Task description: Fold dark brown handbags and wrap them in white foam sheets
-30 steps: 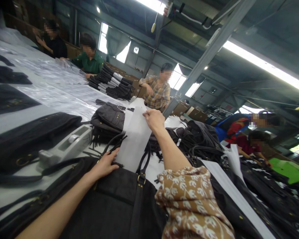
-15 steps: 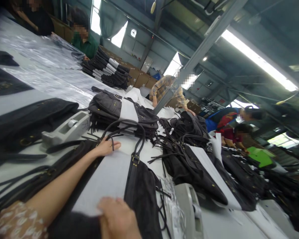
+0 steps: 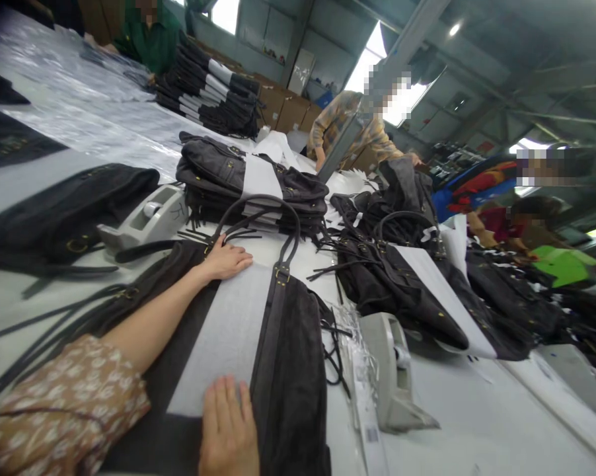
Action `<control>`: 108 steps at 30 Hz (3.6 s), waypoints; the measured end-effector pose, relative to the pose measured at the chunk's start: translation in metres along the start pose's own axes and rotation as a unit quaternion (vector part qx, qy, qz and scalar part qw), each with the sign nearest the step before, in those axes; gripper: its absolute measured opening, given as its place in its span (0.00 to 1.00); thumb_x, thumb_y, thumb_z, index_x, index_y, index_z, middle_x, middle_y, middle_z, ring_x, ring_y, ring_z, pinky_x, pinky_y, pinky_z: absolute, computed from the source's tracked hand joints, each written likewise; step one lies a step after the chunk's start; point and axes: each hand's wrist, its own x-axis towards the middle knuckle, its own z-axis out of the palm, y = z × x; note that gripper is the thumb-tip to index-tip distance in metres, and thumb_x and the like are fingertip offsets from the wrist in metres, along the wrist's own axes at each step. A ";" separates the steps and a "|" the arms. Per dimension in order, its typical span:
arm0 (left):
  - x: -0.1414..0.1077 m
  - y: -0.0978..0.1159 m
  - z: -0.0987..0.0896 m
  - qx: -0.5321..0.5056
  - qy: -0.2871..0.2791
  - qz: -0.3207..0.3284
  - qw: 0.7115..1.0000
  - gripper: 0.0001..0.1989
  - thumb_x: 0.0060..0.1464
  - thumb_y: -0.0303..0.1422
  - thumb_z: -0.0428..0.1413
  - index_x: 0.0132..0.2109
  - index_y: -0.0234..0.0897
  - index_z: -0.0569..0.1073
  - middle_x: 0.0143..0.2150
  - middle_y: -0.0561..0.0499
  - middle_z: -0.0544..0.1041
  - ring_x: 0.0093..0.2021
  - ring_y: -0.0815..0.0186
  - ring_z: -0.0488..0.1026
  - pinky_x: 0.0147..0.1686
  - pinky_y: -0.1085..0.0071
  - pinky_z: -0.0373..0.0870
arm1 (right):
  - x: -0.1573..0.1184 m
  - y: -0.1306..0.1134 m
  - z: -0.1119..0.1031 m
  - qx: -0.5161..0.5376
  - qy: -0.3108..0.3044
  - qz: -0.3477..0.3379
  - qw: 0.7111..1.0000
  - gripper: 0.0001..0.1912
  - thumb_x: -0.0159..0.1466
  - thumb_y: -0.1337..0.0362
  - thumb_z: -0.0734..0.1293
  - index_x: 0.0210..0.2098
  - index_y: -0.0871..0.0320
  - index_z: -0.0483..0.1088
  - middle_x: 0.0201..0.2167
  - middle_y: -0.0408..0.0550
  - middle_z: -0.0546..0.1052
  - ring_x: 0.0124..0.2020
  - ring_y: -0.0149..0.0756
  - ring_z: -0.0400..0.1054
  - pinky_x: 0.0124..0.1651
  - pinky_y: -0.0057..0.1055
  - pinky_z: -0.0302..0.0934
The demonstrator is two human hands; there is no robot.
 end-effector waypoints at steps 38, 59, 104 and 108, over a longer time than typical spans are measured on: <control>-0.280 0.129 -0.012 0.059 -0.094 0.147 0.983 0.38 0.58 0.56 0.41 0.68 0.42 0.46 0.70 0.43 0.48 0.69 0.55 0.44 0.65 0.53 0.45 | -0.080 0.044 -0.083 -0.060 -0.011 0.507 0.860 0.21 0.69 0.56 0.51 0.48 0.59 0.69 0.33 0.55 0.76 0.35 0.44 0.72 0.35 0.34 0.58; -0.273 0.140 0.001 0.016 -0.063 0.150 0.987 0.34 0.58 0.45 0.51 0.66 0.33 0.53 0.68 0.38 0.52 0.68 0.53 0.48 0.64 0.57 0.49 | -0.139 0.022 -0.093 -0.147 0.030 0.066 0.987 0.33 0.57 0.65 0.61 0.62 0.55 0.57 0.64 0.58 0.56 0.64 0.56 0.48 0.61 0.56 0.43; -0.280 0.139 0.017 0.015 -0.021 0.130 0.991 0.29 0.58 0.37 0.54 0.63 0.31 0.58 0.65 0.36 0.59 0.66 0.51 0.53 0.62 0.56 0.53 | -0.121 -0.046 -0.010 -0.037 0.092 -0.151 0.984 0.17 0.65 0.68 0.56 0.51 0.53 0.69 0.41 0.49 0.79 0.43 0.40 0.73 0.46 0.32 0.62; -0.282 0.142 0.014 0.023 -0.018 0.128 0.991 0.29 0.57 0.36 0.55 0.62 0.30 0.58 0.65 0.35 0.59 0.65 0.51 0.54 0.62 0.57 0.54 | -0.117 -0.052 -0.014 -0.019 0.115 -0.121 0.986 0.17 0.65 0.69 0.56 0.49 0.50 0.69 0.38 0.47 0.80 0.39 0.39 0.74 0.44 0.33 0.61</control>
